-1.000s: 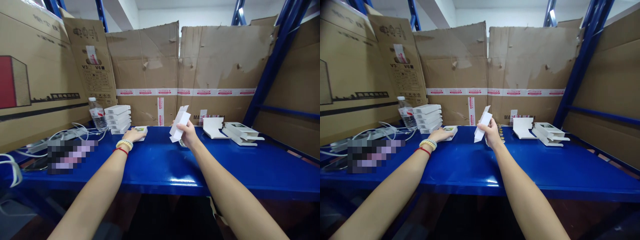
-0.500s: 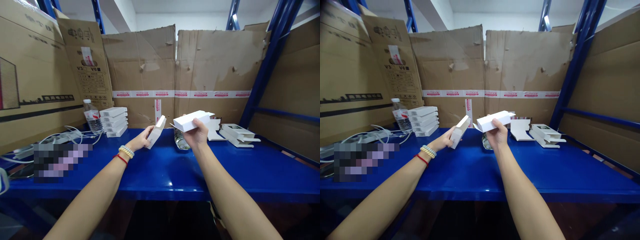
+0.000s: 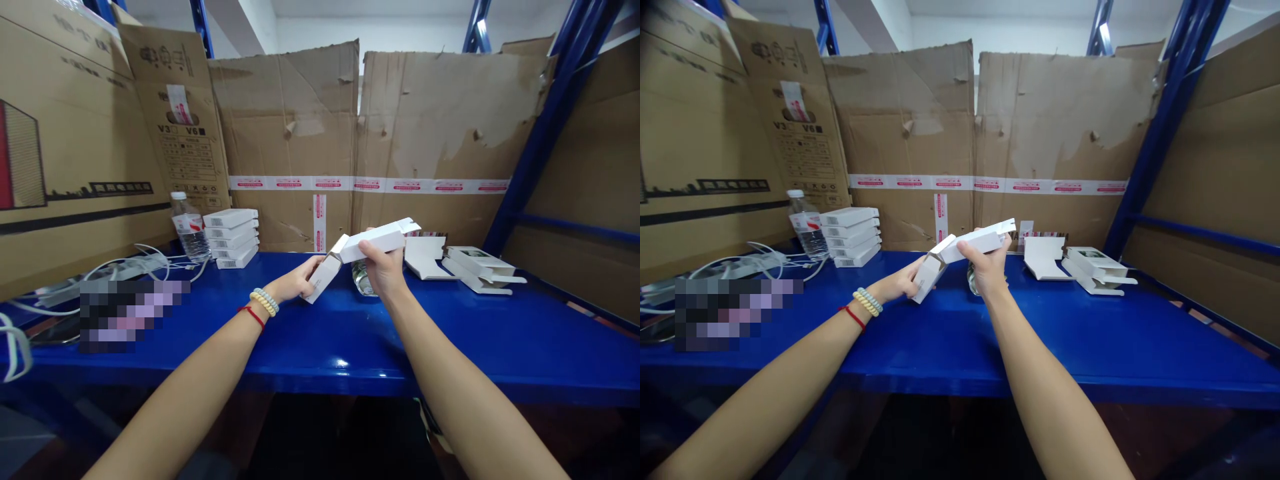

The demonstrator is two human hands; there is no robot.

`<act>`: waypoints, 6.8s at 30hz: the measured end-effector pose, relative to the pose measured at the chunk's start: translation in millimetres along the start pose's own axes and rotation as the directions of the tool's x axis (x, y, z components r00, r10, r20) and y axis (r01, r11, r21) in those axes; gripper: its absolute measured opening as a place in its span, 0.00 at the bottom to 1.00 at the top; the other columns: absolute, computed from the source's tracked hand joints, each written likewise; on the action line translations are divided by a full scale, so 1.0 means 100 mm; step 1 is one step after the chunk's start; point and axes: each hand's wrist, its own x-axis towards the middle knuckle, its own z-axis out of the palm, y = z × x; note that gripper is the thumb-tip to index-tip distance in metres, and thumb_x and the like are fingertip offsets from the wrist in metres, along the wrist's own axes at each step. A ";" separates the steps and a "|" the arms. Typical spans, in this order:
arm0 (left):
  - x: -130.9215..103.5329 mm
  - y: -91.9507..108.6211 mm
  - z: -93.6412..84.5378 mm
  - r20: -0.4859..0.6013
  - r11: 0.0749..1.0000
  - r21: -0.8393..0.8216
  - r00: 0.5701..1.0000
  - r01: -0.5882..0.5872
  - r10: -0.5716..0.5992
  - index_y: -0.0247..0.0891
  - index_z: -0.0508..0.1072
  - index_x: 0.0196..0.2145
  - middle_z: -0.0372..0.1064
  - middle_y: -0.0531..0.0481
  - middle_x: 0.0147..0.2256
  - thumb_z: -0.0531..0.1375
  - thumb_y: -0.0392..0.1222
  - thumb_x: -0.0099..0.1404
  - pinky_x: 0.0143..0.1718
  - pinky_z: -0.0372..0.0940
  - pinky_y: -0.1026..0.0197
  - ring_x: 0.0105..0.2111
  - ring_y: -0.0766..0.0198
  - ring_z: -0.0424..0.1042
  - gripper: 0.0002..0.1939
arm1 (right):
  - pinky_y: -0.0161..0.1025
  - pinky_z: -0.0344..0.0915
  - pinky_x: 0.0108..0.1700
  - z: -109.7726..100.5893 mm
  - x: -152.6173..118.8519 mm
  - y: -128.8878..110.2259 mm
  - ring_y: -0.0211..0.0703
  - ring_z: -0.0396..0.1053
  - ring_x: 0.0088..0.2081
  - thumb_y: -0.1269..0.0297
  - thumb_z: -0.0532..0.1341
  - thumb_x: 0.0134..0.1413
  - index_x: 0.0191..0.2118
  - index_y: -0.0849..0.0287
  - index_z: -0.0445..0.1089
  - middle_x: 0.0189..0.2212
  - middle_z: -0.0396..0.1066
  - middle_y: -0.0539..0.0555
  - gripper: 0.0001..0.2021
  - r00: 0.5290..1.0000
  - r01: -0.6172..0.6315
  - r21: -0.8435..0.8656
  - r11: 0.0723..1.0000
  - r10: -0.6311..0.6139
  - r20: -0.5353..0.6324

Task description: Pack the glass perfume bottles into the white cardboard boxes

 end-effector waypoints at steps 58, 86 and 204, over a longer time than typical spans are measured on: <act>-0.04 0.10 0.05 -0.135 0.937 0.338 0.990 0.083 -0.039 0.35 0.52 0.56 0.62 0.43 0.50 0.67 0.34 0.40 0.54 0.60 0.48 0.52 0.49 0.64 0.46 | 0.42 0.69 0.43 -0.03 -0.09 0.05 0.42 0.67 0.37 0.68 0.77 0.15 0.45 0.51 0.59 0.36 0.66 0.45 0.43 0.941 -0.076 -0.281 0.957 0.162 0.297; -0.03 0.07 -0.03 -0.063 1.000 0.004 0.998 0.003 -0.003 0.36 0.64 0.53 0.69 0.41 0.52 0.73 0.43 0.42 0.54 0.61 0.48 0.52 0.50 0.68 0.41 | 0.43 0.70 0.40 -0.18 0.12 -0.20 0.44 0.71 0.35 0.60 0.72 0.29 0.35 0.54 0.68 0.30 0.73 0.48 0.21 0.992 -0.102 0.048 0.994 0.097 0.086; 0.00 0.18 0.25 -0.337 0.529 0.825 0.924 0.197 0.181 0.40 0.69 0.50 0.76 0.46 0.43 0.58 0.35 0.57 0.42 0.67 0.59 0.43 0.53 0.76 0.22 | 0.43 0.66 0.47 -0.14 -0.03 0.23 0.44 0.68 0.42 0.52 0.74 0.30 0.47 0.53 0.60 0.40 0.69 0.50 0.36 0.978 0.033 -0.431 0.902 0.059 0.200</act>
